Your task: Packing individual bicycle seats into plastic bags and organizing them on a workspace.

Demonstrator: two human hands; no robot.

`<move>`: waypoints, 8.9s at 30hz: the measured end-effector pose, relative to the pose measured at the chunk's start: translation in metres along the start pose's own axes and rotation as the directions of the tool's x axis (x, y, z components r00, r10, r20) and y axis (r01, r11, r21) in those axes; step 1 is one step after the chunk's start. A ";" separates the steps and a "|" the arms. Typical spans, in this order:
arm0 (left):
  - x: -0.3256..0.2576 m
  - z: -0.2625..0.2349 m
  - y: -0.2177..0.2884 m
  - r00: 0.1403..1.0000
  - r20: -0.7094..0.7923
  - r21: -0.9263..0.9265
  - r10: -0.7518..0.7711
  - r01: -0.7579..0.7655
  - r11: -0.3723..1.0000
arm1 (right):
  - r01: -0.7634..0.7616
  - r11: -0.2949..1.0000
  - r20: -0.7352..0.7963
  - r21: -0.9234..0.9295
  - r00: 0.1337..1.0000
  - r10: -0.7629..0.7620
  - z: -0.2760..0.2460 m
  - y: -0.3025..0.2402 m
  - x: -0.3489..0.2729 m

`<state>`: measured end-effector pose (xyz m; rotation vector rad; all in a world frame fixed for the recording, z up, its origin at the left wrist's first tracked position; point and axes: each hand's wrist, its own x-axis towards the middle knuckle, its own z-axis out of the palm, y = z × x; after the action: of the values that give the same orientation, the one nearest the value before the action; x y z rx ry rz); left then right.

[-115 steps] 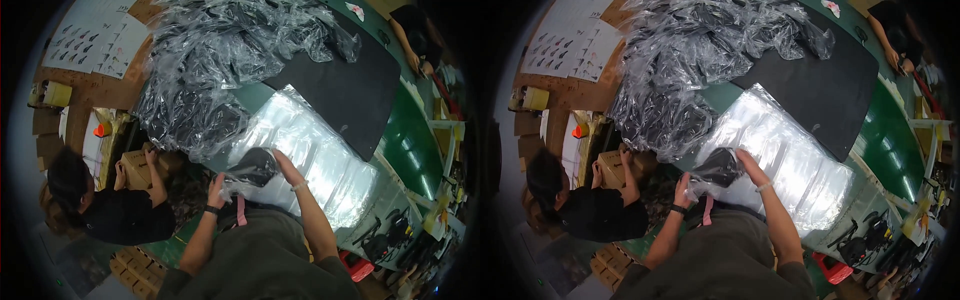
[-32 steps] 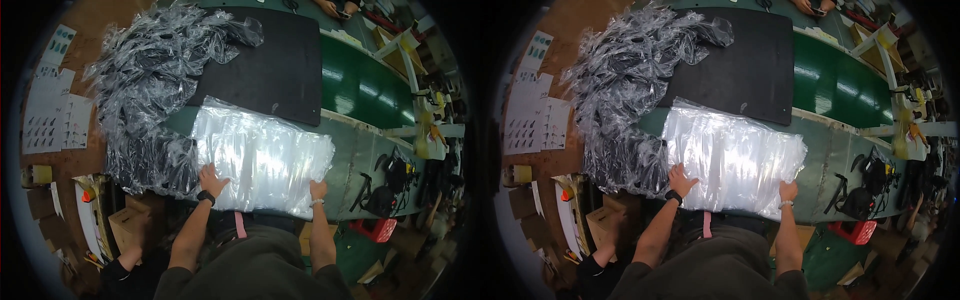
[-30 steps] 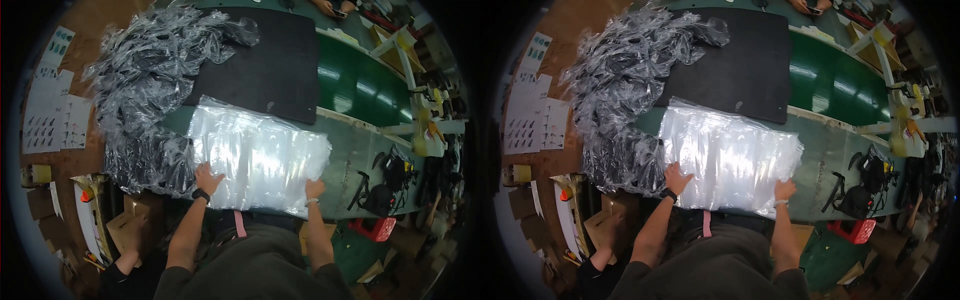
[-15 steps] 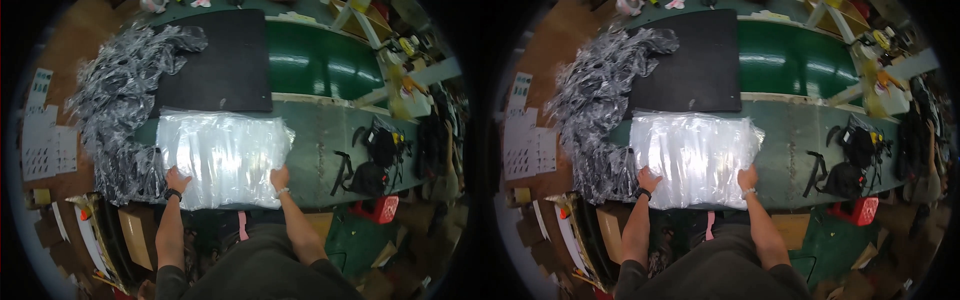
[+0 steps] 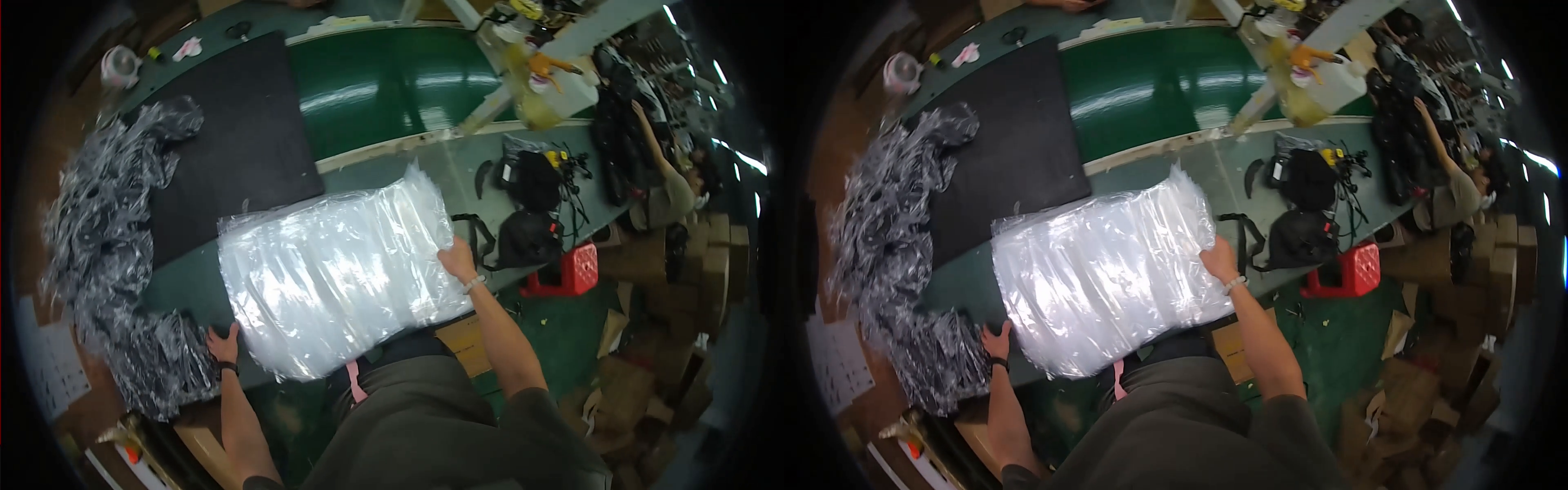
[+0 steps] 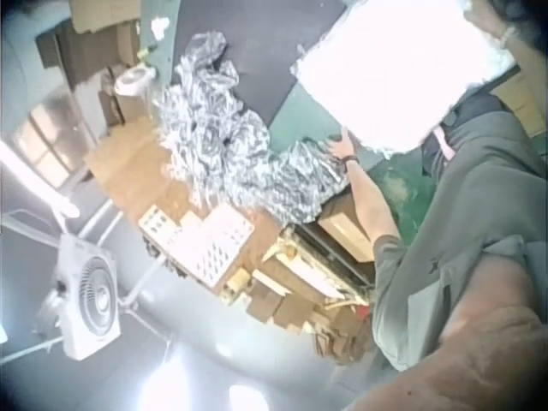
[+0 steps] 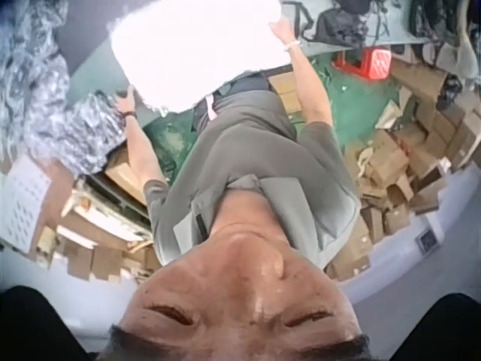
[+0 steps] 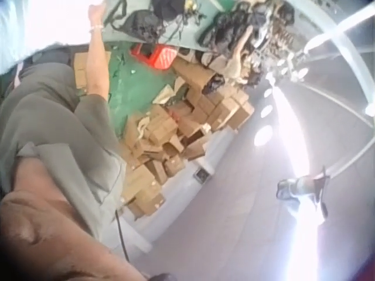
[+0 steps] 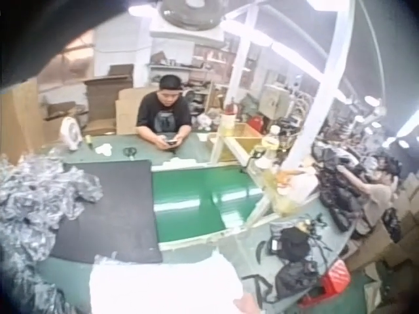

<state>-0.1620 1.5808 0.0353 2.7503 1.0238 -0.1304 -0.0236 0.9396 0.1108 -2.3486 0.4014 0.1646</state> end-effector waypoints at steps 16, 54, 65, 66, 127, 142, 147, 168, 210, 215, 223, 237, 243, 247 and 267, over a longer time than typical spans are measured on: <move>-0.169 0.033 0.280 0.738 0.363 -0.568 0.568 -0.308 0.763 | 0.013 0.789 -0.261 -0.614 0.940 -0.219 -0.278 0.010 0.061; -0.101 -0.074 0.044 0.990 -0.003 -0.361 0.139 -0.131 0.923 | -0.107 0.539 -0.162 -0.836 0.985 -0.056 0.074 -0.013 0.016; 0.002 -0.104 -0.091 0.968 0.072 -0.154 0.240 -0.227 0.962 | 0.293 0.940 0.512 0.175 0.789 -0.341 0.407 -0.395 -0.108; 0.002 -0.101 -0.095 0.968 0.065 -0.167 0.243 -0.230 0.959 | 0.246 0.921 0.512 0.301 0.773 -0.374 0.438 -0.437 -0.096; 0.009 -0.151 0.071 0.983 0.010 -0.679 0.184 -0.128 0.723 | -0.195 0.952 0.818 0.235 0.568 -0.085 0.231 -0.296 -0.107; 0.026 -0.032 0.116 0.956 0.293 -0.689 -0.016 0.223 0.690 | 0.473 0.880 0.567 -0.027 0.733 -0.377 0.367 -0.323 -0.021; 0.026 -0.015 0.095 0.872 0.459 -0.572 -0.171 0.437 0.694 | 0.350 0.933 0.831 -0.089 0.542 -0.124 0.361 -0.336 -0.045; -0.092 0.016 0.070 0.452 0.891 -0.314 -0.035 0.559 -0.767 | 0.947 0.167 0.911 0.276 -0.202 -0.359 0.398 -0.395 -0.169; 0.449 -0.115 0.102 0.983 -0.183 -0.421 -0.031 -0.050 0.906 | 0.697 0.645 0.033 -0.312 0.687 -0.726 0.400 -0.425 0.196; 0.340 -0.111 0.104 0.997 -0.018 -0.769 -0.075 0.034 0.638 | 0.720 0.659 0.265 -0.215 0.693 -0.670 0.320 -0.311 0.068; 0.118 -0.154 0.105 0.934 0.308 -0.926 0.183 0.250 0.282 | 0.663 0.686 0.307 -0.299 0.748 -0.589 0.246 -0.281 -0.012; 0.136 -0.069 0.159 0.612 0.524 -0.771 0.592 0.046 0.635 | -0.601 -0.267 0.657 0.754 0.681 0.323 0.290 -0.260 -0.071; 0.135 -0.025 0.153 0.834 0.306 -0.584 0.459 -0.217 0.782 | -0.578 0.054 0.504 0.814 0.749 0.430 0.322 -0.235 -0.076; 0.128 -0.032 0.163 0.819 0.326 -0.712 0.471 -0.115 0.693 | -0.625 -0.093 0.609 0.775 0.699 0.376 0.302 -0.259 -0.091; -0.120 -0.005 0.115 0.212 0.943 -0.250 0.258 0.960 0.126 | 0.898 0.423 0.989 0.122 -0.147 0.025 0.353 -0.335 -0.099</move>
<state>-0.1773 1.4208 0.0766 0.6438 1.0108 -0.7741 -0.0065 1.4358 0.0975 -2.0507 -1.6965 1.6734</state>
